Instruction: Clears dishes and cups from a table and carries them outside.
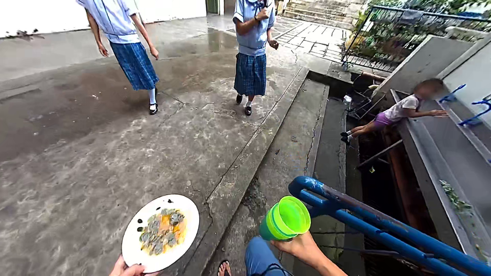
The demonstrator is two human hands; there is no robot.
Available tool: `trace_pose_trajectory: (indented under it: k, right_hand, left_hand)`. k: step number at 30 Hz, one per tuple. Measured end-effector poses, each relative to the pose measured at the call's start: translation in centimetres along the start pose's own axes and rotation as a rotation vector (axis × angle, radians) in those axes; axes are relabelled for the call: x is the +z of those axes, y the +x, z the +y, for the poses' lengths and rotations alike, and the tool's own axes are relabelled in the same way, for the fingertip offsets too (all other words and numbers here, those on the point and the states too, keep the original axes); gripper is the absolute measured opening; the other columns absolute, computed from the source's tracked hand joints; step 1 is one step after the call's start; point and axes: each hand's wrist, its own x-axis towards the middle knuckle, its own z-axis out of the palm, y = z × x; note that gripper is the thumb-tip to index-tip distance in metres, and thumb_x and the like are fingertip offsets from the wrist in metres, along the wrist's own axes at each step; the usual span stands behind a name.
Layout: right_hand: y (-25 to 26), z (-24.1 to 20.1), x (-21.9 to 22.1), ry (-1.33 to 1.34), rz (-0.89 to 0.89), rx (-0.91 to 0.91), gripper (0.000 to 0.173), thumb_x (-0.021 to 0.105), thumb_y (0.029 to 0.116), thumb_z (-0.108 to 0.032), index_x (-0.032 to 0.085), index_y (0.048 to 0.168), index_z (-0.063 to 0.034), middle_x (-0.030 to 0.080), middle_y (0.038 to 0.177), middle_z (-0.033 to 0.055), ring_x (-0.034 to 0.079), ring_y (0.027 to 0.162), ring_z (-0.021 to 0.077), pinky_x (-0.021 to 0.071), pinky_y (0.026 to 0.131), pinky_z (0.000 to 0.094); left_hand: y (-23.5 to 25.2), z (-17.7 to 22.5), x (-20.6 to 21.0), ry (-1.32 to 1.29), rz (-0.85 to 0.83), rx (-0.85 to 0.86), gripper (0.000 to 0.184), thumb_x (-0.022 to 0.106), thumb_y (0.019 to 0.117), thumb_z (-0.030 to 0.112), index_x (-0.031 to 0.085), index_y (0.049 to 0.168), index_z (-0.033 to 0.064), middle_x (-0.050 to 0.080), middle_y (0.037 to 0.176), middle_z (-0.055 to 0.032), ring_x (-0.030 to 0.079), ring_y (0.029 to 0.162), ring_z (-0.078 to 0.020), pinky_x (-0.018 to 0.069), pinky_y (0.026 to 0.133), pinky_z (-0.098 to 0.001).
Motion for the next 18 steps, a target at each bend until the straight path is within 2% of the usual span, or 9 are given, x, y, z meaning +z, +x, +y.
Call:
trace_pose_trajectory:
  k: [4, 7, 12, 18]
  right_hand:
    - [10.8, -0.1, 1.3, 0.001, 0.035, -0.003, 0.075, 0.095, 0.0596, -0.021, 0.062, 0.120, 0.0084, 0.076, 0.109, 0.0045, 0.070, 0.104, -0.0003, 0.0571, 0.097, 0.0203]
    - [20.2, 0.8, 1.2, -0.095, 0.026, -0.051, 0.075, 0.095, 0.0607, -0.030, 0.065, 0.118, 0.0077, 0.076, 0.108, 0.0070, 0.070, 0.105, 0.0009, 0.0559, 0.098, 0.0217]
    - [37.7, -3.5, 0.2, -0.204, -0.029, 0.002, 0.075, 0.094, 0.0627, -0.027, 0.064, 0.119, 0.0124, 0.075, 0.108, 0.0196, 0.073, 0.104, 0.0203, 0.0569, 0.099, 0.0401]
    - [54.4, -8.6, -0.6, -0.186, -0.010, -0.096, 0.077, 0.092, 0.0621, -0.034, 0.064, 0.122, 0.0069, 0.076, 0.110, 0.0122, 0.073, 0.105, 0.0104, 0.0575, 0.098, 0.0316]
  left_hand:
    - [9.5, 7.8, 7.0, -0.006, 0.021, -0.008, 0.059, 0.036, 0.0899, -0.015, 0.032, 0.143, 0.0123, 0.057, 0.120, -0.0094, 0.070, 0.091, -0.0185, 0.0630, 0.067, -0.0390]
    - [15.8, 13.8, 12.9, -0.030, 0.014, -0.003, 0.059, 0.035, 0.0903, -0.016, 0.033, 0.142, 0.0127, 0.058, 0.117, -0.0089, 0.071, 0.088, -0.0182, 0.0635, 0.065, -0.0384]
    - [23.6, 25.2, 23.2, -0.063, -0.049, -0.016, 0.055, 0.035, 0.0892, -0.017, 0.035, 0.136, 0.0129, 0.063, 0.113, -0.0058, 0.072, 0.086, -0.0163, 0.0640, 0.068, -0.0375]
    - [30.6, 38.0, 33.8, -0.122, -0.027, -0.018, 0.056, 0.034, 0.0902, -0.016, 0.036, 0.138, 0.0125, 0.062, 0.115, -0.0103, 0.072, 0.086, -0.0211, 0.0640, 0.065, -0.0404]
